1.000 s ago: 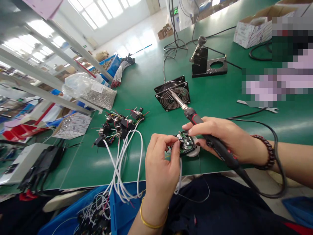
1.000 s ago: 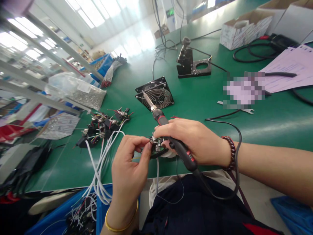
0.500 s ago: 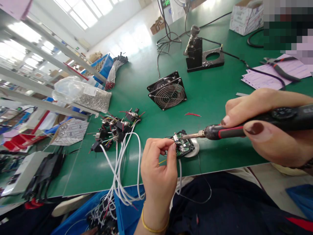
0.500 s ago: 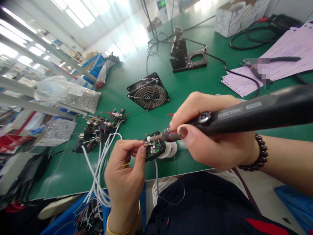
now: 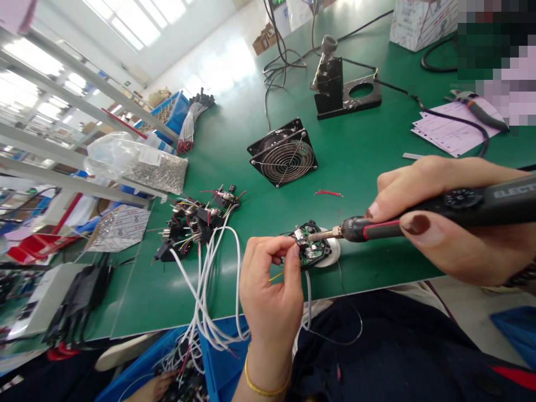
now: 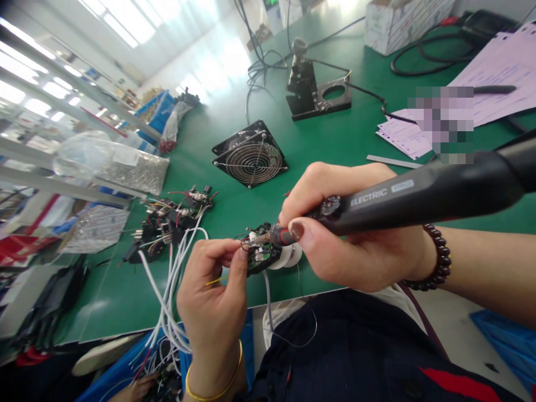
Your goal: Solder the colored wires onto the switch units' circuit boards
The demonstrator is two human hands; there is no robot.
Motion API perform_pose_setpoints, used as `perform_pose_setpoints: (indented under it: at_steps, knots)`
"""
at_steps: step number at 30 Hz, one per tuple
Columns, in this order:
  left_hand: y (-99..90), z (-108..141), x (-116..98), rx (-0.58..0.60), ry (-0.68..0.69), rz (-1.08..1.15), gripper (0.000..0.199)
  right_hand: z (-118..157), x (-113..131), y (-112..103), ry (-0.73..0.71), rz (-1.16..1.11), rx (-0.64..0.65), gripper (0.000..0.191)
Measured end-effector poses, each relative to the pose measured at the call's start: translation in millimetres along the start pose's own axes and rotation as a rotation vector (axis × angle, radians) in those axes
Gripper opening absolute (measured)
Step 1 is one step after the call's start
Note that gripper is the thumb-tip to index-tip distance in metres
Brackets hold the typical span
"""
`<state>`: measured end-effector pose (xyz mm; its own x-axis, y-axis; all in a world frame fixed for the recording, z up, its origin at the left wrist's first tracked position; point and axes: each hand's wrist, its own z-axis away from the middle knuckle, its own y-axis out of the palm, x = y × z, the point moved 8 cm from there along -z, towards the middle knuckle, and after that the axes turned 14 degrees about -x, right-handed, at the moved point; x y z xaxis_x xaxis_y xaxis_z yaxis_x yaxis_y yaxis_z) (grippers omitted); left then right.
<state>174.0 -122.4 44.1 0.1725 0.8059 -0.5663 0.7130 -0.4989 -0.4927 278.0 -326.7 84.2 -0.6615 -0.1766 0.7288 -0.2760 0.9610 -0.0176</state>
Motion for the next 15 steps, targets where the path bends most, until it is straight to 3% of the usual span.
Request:
perform_pose_setpoints:
  at_steps: [12,15]
  knots:
    - [0.5,0.3,-1.1,-0.016,-0.007,-0.008,0.014,0.7,0.0,-0.3,-0.009,0.003,-0.007,0.012]
    - [-1.5,2.4,3.0,-0.029,-0.064,0.039,0.012,3.6,-1.1,-4.8,0.001,-0.008,-0.077,0.013]
